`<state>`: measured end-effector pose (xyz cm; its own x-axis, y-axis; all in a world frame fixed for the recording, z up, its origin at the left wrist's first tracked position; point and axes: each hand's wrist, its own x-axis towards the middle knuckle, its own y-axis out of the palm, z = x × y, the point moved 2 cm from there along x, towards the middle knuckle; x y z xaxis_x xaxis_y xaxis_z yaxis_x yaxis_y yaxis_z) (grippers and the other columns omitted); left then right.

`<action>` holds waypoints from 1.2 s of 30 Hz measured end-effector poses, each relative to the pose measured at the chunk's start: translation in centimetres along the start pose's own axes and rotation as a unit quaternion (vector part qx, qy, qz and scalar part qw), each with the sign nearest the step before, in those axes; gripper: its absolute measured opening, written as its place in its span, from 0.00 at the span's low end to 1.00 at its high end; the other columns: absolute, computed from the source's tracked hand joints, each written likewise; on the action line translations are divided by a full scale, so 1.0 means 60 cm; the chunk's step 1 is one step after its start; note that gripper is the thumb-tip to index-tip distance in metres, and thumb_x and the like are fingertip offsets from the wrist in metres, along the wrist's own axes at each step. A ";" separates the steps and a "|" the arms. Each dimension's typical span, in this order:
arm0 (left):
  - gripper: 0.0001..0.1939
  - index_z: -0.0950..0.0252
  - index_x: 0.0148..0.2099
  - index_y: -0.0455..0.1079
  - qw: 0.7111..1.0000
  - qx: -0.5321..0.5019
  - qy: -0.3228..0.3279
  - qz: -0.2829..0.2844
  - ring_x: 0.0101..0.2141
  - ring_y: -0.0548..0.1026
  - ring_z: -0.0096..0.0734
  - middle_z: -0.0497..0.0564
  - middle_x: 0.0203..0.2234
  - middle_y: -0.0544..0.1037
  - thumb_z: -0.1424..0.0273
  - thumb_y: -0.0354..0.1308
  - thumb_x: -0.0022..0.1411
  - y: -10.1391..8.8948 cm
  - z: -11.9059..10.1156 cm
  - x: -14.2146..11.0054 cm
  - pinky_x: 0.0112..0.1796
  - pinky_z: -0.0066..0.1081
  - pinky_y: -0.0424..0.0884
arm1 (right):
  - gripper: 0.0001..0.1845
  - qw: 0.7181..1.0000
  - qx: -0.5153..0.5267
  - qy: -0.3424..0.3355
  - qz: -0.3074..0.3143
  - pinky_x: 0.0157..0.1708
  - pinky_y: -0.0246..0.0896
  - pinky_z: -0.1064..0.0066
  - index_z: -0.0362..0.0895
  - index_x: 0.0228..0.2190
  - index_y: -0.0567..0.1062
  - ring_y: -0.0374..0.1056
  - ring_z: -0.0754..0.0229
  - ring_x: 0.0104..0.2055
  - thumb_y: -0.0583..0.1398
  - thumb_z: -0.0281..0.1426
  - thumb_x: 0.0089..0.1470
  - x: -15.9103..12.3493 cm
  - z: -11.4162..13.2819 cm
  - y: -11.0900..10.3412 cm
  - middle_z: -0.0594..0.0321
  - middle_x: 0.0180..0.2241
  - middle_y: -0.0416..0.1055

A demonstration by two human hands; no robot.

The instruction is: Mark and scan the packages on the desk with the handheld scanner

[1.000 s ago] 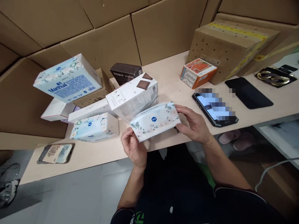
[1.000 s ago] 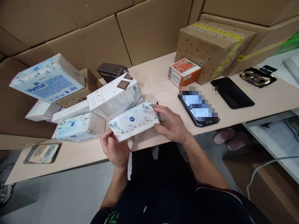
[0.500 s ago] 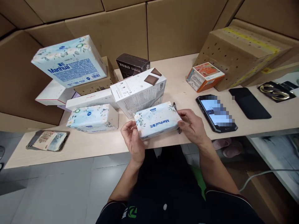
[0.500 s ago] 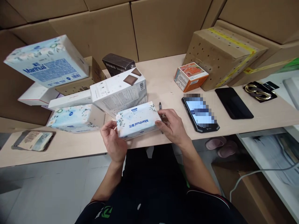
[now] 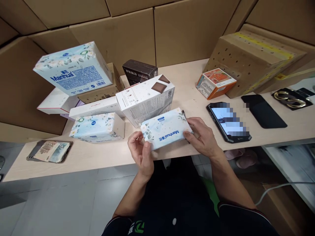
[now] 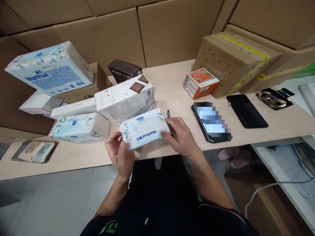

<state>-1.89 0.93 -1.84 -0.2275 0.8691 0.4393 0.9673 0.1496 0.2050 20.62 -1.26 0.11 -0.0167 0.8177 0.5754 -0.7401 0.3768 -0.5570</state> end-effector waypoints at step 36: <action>0.15 0.55 0.56 0.71 0.981 0.147 0.111 0.054 0.63 0.60 0.41 0.55 0.57 0.64 0.68 0.57 0.68 0.005 -0.016 -0.005 0.60 0.43 0.61 | 0.13 0.981 -0.050 0.184 -0.033 0.35 0.67 0.63 0.46 0.44 0.78 0.69 0.59 0.33 0.55 0.32 0.64 -0.006 -0.025 0.012 0.58 0.36 0.71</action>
<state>-1.66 0.25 -1.07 -0.1092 0.7678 0.6313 0.9702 0.2205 -0.1004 21.07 -0.65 -1.41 0.2860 0.8853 0.3666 -0.6621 0.4591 -0.5923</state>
